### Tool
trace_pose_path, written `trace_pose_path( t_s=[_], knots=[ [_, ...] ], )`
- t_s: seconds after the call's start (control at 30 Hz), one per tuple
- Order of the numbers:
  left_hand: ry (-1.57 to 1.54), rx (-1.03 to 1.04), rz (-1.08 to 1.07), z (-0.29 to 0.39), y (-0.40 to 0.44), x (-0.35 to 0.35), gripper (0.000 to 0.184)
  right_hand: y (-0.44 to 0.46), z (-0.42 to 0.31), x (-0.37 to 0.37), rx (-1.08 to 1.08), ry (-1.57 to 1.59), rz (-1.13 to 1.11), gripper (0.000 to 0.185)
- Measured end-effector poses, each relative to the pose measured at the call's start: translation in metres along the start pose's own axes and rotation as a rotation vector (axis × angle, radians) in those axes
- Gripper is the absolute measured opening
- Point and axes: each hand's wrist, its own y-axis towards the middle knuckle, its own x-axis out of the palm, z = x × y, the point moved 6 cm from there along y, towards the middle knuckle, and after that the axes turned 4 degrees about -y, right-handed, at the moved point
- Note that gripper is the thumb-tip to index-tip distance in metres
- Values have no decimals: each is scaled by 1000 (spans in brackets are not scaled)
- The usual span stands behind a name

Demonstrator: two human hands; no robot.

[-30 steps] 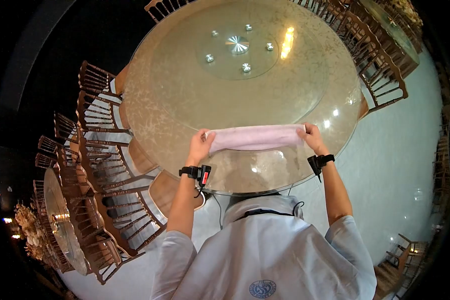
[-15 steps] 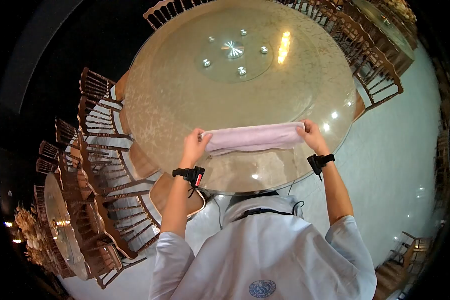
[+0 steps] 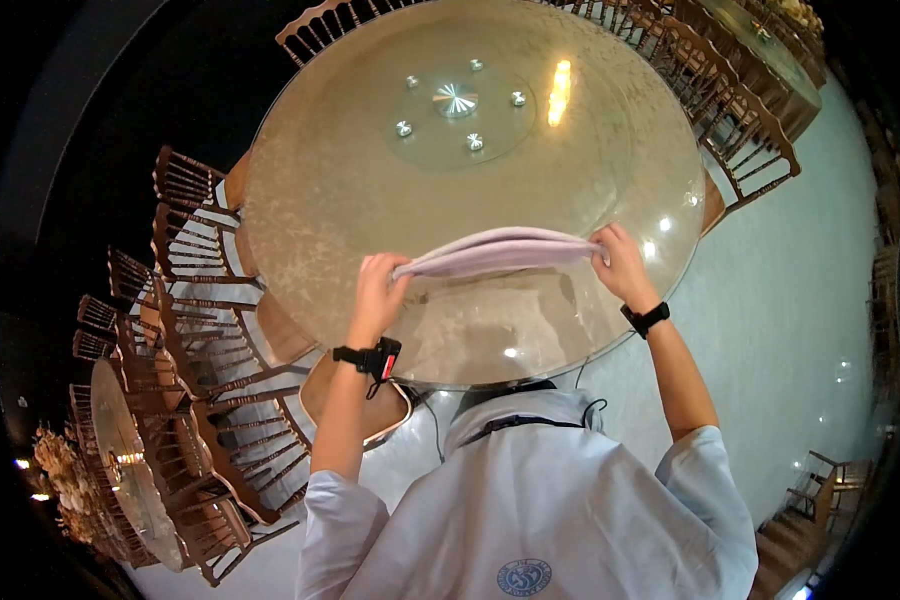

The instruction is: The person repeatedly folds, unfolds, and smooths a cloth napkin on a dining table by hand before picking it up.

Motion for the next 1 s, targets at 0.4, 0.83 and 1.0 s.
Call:
trace_pose_path(
  t_s=[0.4,0.83,1.0],
  knots=[
    [210,-182,-286,-76,-200,86,31,-175,15,93,-92,-312,-353,30],
    [165,-720,-111,-144,-121,131,51,-103,92,159,689,-59,-356,48],
    [204,-717,-274,-158,-115,142,35,-90,87,174,642,-121,-403,46]
  ],
)
